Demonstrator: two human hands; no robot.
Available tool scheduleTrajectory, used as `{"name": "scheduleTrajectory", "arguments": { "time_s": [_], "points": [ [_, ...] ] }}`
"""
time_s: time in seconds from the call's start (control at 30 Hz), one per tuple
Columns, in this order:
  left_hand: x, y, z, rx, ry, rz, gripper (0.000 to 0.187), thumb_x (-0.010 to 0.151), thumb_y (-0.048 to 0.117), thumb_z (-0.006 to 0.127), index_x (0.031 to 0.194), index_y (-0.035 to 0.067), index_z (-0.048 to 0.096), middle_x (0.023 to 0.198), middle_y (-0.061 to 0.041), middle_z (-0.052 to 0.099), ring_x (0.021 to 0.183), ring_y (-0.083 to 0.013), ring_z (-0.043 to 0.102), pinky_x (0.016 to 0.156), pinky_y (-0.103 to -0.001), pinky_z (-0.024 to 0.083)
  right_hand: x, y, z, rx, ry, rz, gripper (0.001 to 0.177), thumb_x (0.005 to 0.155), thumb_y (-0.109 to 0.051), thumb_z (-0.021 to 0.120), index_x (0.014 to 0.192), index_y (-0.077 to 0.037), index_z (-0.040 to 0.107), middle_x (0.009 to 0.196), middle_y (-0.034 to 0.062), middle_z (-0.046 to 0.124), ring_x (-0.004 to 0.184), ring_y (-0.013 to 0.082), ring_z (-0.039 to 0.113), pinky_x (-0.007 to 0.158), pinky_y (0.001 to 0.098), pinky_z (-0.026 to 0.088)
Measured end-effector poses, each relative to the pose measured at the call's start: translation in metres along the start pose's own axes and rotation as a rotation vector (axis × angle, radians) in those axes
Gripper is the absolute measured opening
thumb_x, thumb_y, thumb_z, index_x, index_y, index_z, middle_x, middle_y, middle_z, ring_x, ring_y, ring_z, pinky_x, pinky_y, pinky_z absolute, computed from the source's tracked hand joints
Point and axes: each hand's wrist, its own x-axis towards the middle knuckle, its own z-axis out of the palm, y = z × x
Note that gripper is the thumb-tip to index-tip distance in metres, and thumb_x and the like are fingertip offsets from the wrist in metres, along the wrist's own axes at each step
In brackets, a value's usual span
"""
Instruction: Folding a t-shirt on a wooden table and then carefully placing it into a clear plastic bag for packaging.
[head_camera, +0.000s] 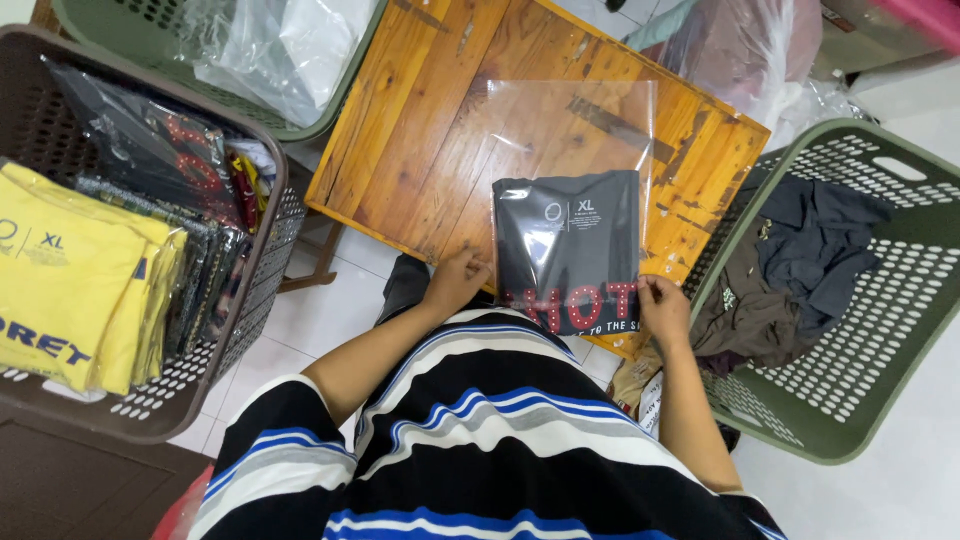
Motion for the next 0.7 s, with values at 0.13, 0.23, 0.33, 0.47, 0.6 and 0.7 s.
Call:
{"name": "scheduleTrajectory", "arguments": {
  "time_s": [0.13,0.23,0.33,0.47,0.6,0.7],
  "points": [
    [0.033,-0.017,0.020,0.036,0.014,-0.201,0.033,0.074,0.031,0.064,0.096,0.006,0.060,0.075,-0.006,0.065,0.072,-0.0177,0.064,0.061,-0.028,0.050,-0.010,-0.002,0.023,0.150,0.044,0.086,0.013,0.083,-0.021,0.058,0.093,-0.014,0.064,0.073,0.0106,0.060,0.081,0.0326,0.058,0.070,0.0431,0.044],
    [0.061,-0.030,0.026,-0.017,0.025,-0.227,0.019,0.063,0.017,0.069,0.079,0.011,0.060,0.062,-0.001,0.061,0.052,-0.0103,0.062,0.046,-0.020,0.048,-0.004,0.014,0.040,0.236,0.083,0.146,0.010,0.084,-0.020,0.057,0.089,-0.016,0.064,0.065,0.0010,0.056,0.070,0.0206,0.057,0.067,0.0342,0.044],
    [0.063,0.003,0.013,-0.299,0.028,-0.258,0.019,0.065,0.003,0.059,0.084,0.002,0.055,0.063,-0.008,0.057,0.051,-0.0150,0.060,0.047,-0.022,0.051,-0.001,0.019,0.049,0.325,0.111,0.201,0.009,0.084,-0.021,0.056,0.087,-0.018,0.064,0.059,-0.0042,0.052,0.063,0.0137,0.053,0.062,0.0287,0.043],
    [0.120,-0.022,-0.016,0.054,0.202,-0.101,0.015,0.072,0.015,0.055,0.083,0.015,0.066,0.072,-0.009,0.062,0.077,-0.0258,0.062,0.065,-0.033,0.049,-0.018,-0.068,0.041,0.445,0.100,0.393,0.017,0.081,-0.026,0.059,0.096,-0.018,0.064,0.081,0.0029,0.064,0.083,0.0224,0.059,0.069,0.0368,0.046],
    [0.148,-0.023,-0.085,0.136,0.184,-0.103,0.014,0.068,0.019,0.068,0.082,0.017,0.066,0.067,-0.002,0.062,0.064,-0.0161,0.061,0.057,-0.028,0.050,-0.014,-0.090,0.064,0.790,-0.081,0.346,0.016,0.081,-0.013,0.056,0.096,-0.006,0.060,0.074,0.0071,0.060,0.066,0.0169,0.060,0.057,0.0301,0.055],
    [0.130,-0.023,-0.112,0.242,0.084,-0.158,0.017,0.065,0.013,0.067,0.082,0.012,0.065,0.065,-0.004,0.061,0.056,-0.0161,0.060,0.055,-0.028,0.048,-0.013,-0.083,0.078,0.796,-0.128,0.315,0.014,0.080,-0.007,0.056,0.093,-0.002,0.059,0.070,0.0083,0.061,0.062,0.0158,0.060,0.053,0.0284,0.055]
  ]
}}
